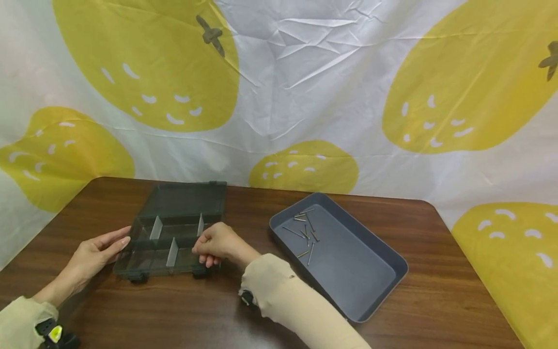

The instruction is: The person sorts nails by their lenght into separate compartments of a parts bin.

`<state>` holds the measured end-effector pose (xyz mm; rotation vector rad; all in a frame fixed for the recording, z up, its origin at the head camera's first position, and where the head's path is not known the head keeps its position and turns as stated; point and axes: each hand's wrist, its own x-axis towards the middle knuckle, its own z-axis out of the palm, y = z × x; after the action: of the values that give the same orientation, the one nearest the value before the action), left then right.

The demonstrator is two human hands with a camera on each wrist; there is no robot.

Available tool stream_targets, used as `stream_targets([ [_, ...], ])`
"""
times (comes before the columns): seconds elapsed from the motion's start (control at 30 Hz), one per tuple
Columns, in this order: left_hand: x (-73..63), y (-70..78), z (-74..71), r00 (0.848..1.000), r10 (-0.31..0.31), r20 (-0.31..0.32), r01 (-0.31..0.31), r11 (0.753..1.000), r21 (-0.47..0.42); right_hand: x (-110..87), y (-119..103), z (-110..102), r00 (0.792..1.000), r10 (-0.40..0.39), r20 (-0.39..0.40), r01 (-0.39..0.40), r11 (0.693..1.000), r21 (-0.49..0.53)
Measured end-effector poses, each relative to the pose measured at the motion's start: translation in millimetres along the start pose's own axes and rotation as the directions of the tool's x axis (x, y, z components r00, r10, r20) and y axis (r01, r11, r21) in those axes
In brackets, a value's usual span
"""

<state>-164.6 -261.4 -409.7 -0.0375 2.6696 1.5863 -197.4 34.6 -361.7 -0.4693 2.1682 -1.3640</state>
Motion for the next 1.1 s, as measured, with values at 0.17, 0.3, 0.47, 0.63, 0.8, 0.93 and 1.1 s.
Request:
stream_targets([
  [0.17, -0.6, -0.6, 0.1, 1.0, -0.005, 0.005, 0.005, 1.0, -0.001, -6.1, -3, -11, 1.0, -0.012, -0.007, 0.013, 0.994, 0.107],
  [0.3, -0.2, 0.1, -0.2, 1.0, -0.001, 0.005, 0.001, 1.0, 0.003, -14.9, -9, -32, 0.999, -0.018, -0.046, 0.024, 0.991, 0.134],
  [0.47, -0.3, 1.1, -1.2, 1.0, 0.003, 0.003, -0.003, 1.0, 0.01, -28.8, -9, -64, 0.992, 0.002, -0.126, 0.018, 0.987, 0.158],
  [0.63, -0.6, 0.8, -1.1, 1.0, 0.003, -0.001, -0.003, 1.0, 0.009, -45.3, 5, -98, 0.981, 0.046, -0.186, -0.012, 0.984, 0.178],
  [0.8, -0.5, -0.6, -0.7, 1.0, 0.004, -0.008, -0.004, 1.0, 0.014, -61.6, 29, -133, 0.968, 0.089, -0.234, -0.052, 0.986, 0.158],
  [0.93, -0.2, -0.9, -0.2, 1.0, 0.005, -0.008, -0.005, 1.0, 0.006, -75.5, 51, -157, 0.967, 0.119, -0.227, -0.093, 0.988, 0.123],
  [1.1, -0.6, -0.6, 0.0, 1.0, 0.008, -0.008, -0.008, 1.0, 0.001, -90.8, 71, -178, 0.969, 0.148, -0.197, -0.135, 0.988, 0.076],
])
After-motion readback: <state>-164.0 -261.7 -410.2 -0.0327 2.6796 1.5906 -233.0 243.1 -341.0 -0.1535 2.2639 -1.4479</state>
